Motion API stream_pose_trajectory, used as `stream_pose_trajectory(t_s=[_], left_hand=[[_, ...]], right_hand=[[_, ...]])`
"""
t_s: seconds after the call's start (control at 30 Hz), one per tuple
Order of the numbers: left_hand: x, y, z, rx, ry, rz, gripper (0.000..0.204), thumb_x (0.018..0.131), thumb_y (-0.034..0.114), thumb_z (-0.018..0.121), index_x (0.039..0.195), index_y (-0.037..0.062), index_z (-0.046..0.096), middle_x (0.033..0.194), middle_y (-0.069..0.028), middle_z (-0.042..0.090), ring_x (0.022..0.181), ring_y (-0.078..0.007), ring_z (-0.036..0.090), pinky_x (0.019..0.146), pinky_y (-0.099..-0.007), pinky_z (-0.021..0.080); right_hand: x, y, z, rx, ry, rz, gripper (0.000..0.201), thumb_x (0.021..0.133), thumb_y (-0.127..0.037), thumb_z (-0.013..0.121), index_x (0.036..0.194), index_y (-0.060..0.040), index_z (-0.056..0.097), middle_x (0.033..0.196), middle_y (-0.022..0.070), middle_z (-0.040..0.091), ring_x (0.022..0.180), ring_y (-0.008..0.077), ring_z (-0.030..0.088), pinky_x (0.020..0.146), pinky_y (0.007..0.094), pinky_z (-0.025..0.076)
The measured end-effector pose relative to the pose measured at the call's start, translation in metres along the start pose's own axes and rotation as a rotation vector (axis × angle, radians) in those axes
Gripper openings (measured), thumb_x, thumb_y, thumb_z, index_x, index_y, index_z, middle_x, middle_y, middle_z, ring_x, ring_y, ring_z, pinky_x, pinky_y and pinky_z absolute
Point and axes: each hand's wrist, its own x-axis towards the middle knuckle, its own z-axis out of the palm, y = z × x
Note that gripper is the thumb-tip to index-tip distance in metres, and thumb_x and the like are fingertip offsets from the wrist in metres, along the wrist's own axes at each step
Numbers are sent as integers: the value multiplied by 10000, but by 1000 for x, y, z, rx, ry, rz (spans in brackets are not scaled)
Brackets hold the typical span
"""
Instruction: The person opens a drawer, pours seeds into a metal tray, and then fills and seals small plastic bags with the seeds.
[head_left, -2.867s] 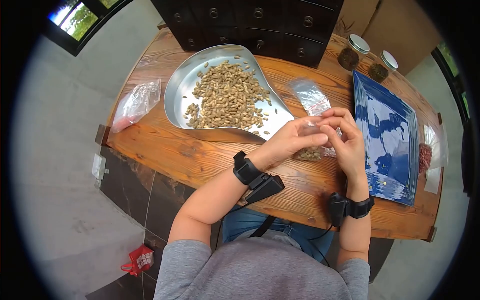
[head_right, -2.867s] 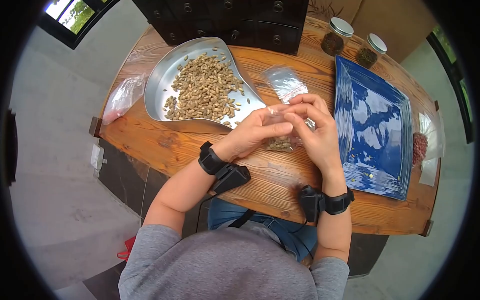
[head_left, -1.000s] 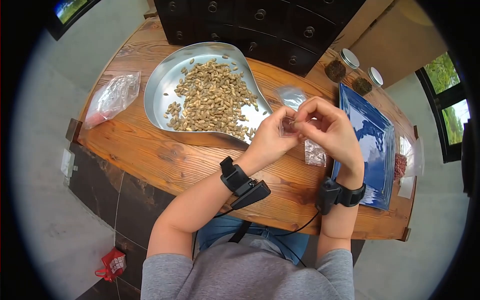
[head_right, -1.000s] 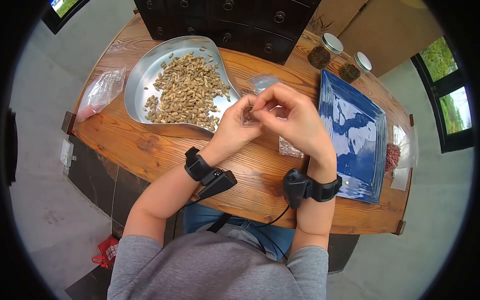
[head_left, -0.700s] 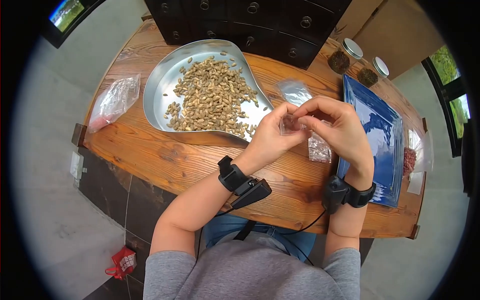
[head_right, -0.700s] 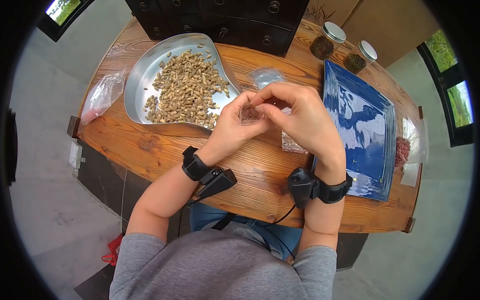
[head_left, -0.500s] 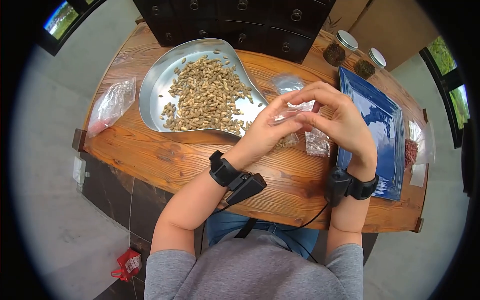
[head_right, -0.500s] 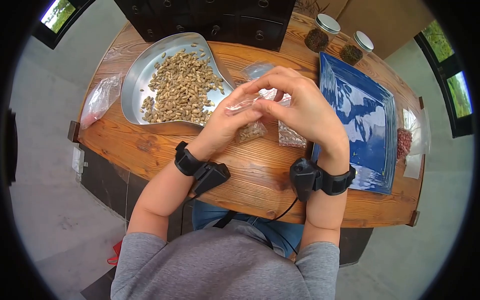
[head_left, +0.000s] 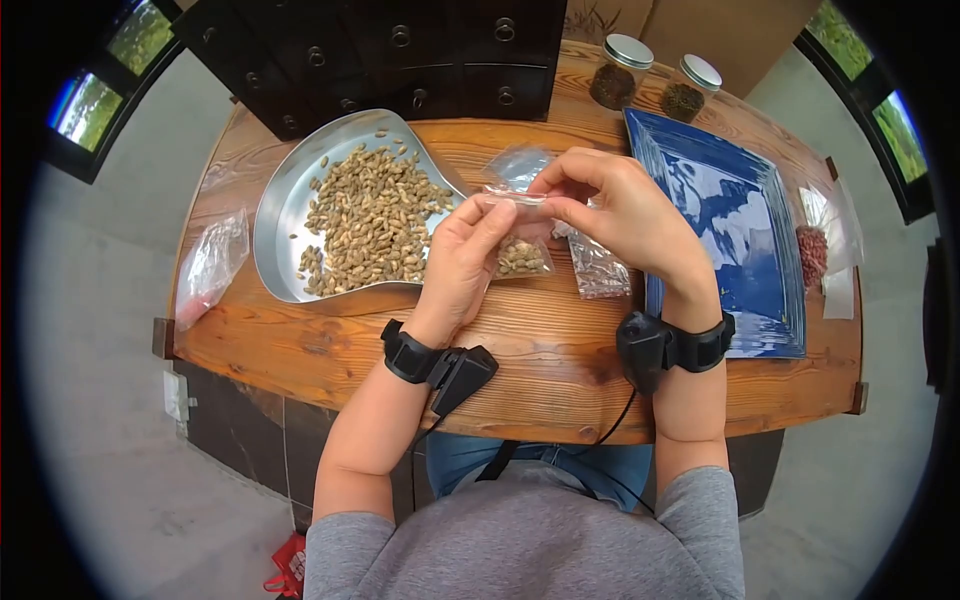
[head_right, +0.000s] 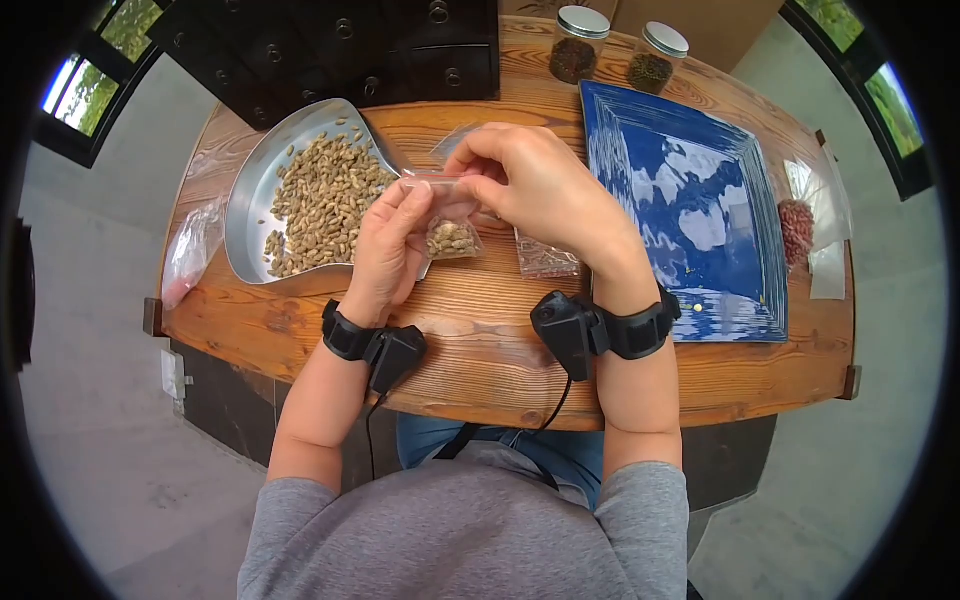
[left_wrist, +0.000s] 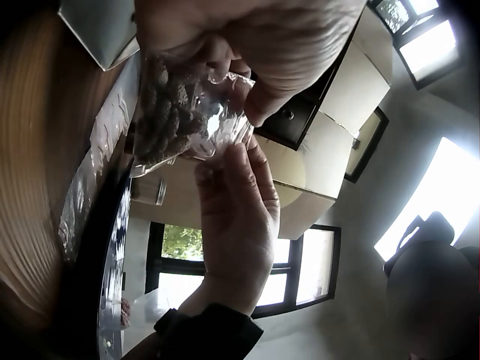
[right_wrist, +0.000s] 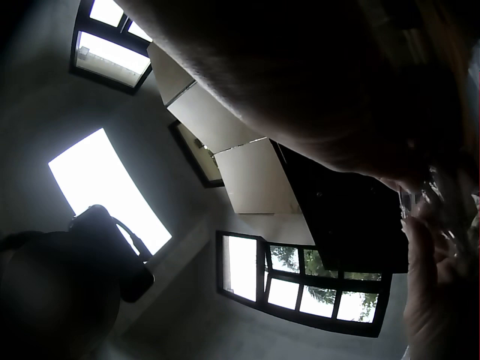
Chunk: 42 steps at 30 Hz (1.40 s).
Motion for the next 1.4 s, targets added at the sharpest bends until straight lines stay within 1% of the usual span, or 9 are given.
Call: stream_pose_trajectory(t_s=[0.07, 0.13, 0.23, 0.37, 0.53, 0.73, 1.17, 1.3, 1.4], left_hand=[[0, 0, -2, 40, 17, 39, 160, 901, 161, 481, 961, 18, 520, 940, -114, 613, 873, -185, 606, 811, -304, 470], [-1, -2, 0, 71, 37, 49, 152, 897, 158, 488, 964, 25, 520, 924, -105, 613, 851, -181, 610, 795, -298, 473], [-1, -3, 2, 98, 72, 68, 139, 893, 153, 499, 964, 36, 521, 904, -94, 612, 816, -176, 615, 763, -287, 479], [-1, -5, -5, 66, 42, 80, 131, 893, 149, 501, 964, 41, 520, 892, -84, 611, 796, -173, 617, 731, -277, 479], [-3, -2, 1, 120, 147, 104, 91, 867, 123, 549, 913, 44, 550, 853, -40, 605, 772, -85, 563, 702, -203, 449], [-4, -4, -6, 155, 159, 180, 91, 855, 129, 569, 897, 49, 556, 847, -39, 604, 745, -88, 563, 673, -208, 443], [-5, 0, -5, 99, 208, 165, 130, 854, 153, 576, 881, 26, 574, 819, -24, 598, 730, -78, 551, 697, -205, 448], [-4, 3, -5, 132, 161, 161, 243, 906, 235, 485, 932, 17, 588, 866, -75, 619, 771, -116, 578, 744, -240, 460], [0, 2, -4, 129, 170, 101, 375, 943, 292, 371, 1077, -23, 525, 1001, -134, 587, 905, -160, 566, 820, -279, 458]], right_hand=[[1, 3, 1, 20, 8, 30, 128, 763, -72, 607, 846, 25, 601, 756, 98, 594, 673, 156, 558, 609, 267, 449], [2, 5, 4, -76, 36, 3, 147, 755, -107, 586, 806, 27, 613, 667, 150, 605, 583, 281, 591, 553, 328, 457], [2, -1, 6, -92, 6, 98, 182, 753, -153, 588, 770, 26, 621, 653, 168, 597, 585, 296, 587, 547, 340, 448], [5, -3, 9, -98, 2, 127, 190, 747, -163, 588, 766, 23, 626, 649, 168, 600, 602, 294, 597, 559, 345, 456], [3, 1, 15, -51, 63, 69, 180, 725, -149, 573, 757, 20, 625, 680, 177, 603, 650, 314, 604, 600, 362, 471], [1, -5, 19, -203, 97, -35, 171, 755, -159, 562, 696, -2, 595, 658, 176, 585, 662, 347, 573, 601, 417, 454], [-4, -5, 2, -232, 26, 9, 180, 759, -186, 599, 714, -12, 611, 664, 149, 598, 661, 322, 585, 590, 381, 456], [-4, -1, -5, -169, 22, -19, 166, 760, -176, 595, 737, -12, 610, 673, 155, 598, 660, 325, 580, 592, 376, 454], [-7, 3, -14, -183, 147, -26, 163, 766, -156, 583, 773, 6, 590, 697, 174, 592, 647, 339, 567, 584, 364, 450]])
